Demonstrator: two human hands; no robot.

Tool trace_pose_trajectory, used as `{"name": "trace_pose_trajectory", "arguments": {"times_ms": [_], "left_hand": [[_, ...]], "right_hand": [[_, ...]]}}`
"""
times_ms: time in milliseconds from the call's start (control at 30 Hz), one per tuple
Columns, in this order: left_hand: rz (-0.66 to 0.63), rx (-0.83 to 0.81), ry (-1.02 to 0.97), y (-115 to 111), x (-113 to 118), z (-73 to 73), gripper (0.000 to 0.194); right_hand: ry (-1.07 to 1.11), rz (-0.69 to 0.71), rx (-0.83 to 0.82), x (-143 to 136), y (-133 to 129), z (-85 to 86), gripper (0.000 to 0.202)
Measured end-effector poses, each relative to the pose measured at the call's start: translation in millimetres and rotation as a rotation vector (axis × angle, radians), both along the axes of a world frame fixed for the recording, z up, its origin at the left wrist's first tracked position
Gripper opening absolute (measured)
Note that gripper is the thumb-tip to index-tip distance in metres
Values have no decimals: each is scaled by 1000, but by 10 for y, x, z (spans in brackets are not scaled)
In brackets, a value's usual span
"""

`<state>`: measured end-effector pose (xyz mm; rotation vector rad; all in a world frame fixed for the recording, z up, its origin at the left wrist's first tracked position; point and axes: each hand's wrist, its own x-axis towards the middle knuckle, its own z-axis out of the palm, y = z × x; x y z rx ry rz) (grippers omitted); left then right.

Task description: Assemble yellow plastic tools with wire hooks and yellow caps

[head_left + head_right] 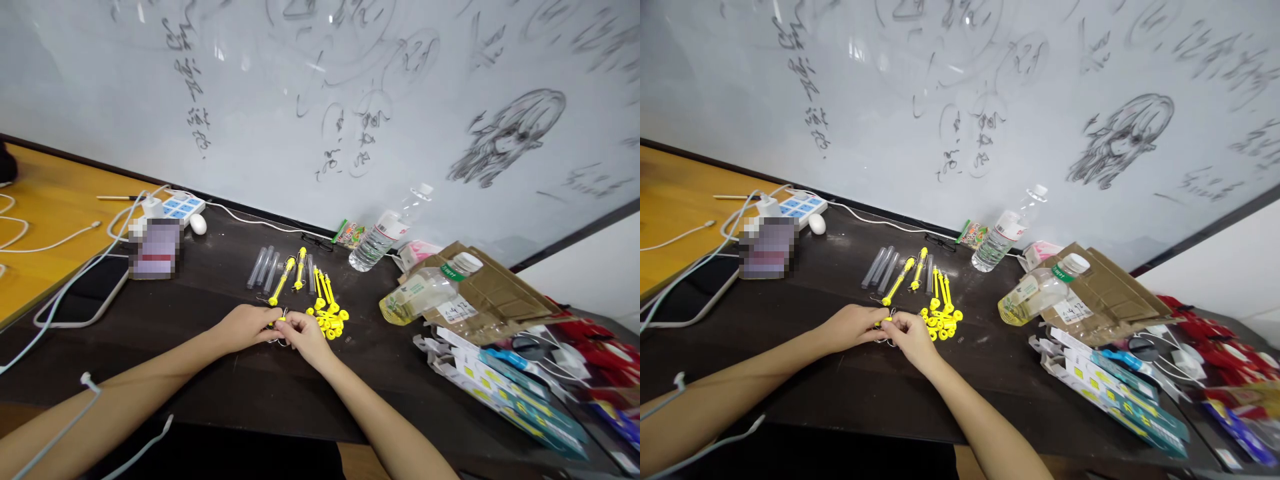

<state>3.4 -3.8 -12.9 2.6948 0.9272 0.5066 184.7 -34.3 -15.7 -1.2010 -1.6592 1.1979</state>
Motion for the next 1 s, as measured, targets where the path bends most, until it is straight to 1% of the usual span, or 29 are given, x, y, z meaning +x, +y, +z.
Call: {"name": "trace_pose_trajectory", "arguments": {"times_ms": [133,333,400,700,1000], "left_hand": [[35,42,19,-21,-7,45,20],[46,82,15,-24,-4,69,33],[46,84,20,-24,-3,68,35],[44,50,47,-28,2,53,26],[20,38,26,-9,2,33,30]], "right_hand": [[9,12,-45,-4,1,-31,39],[24,9,-62,-25,-11,-18,41],[21,9,-63,-28,-13,-8,42],[4,14,-48,-4,4,-41,41],[-6,11,-45,-8,-2,-2,43]]}}
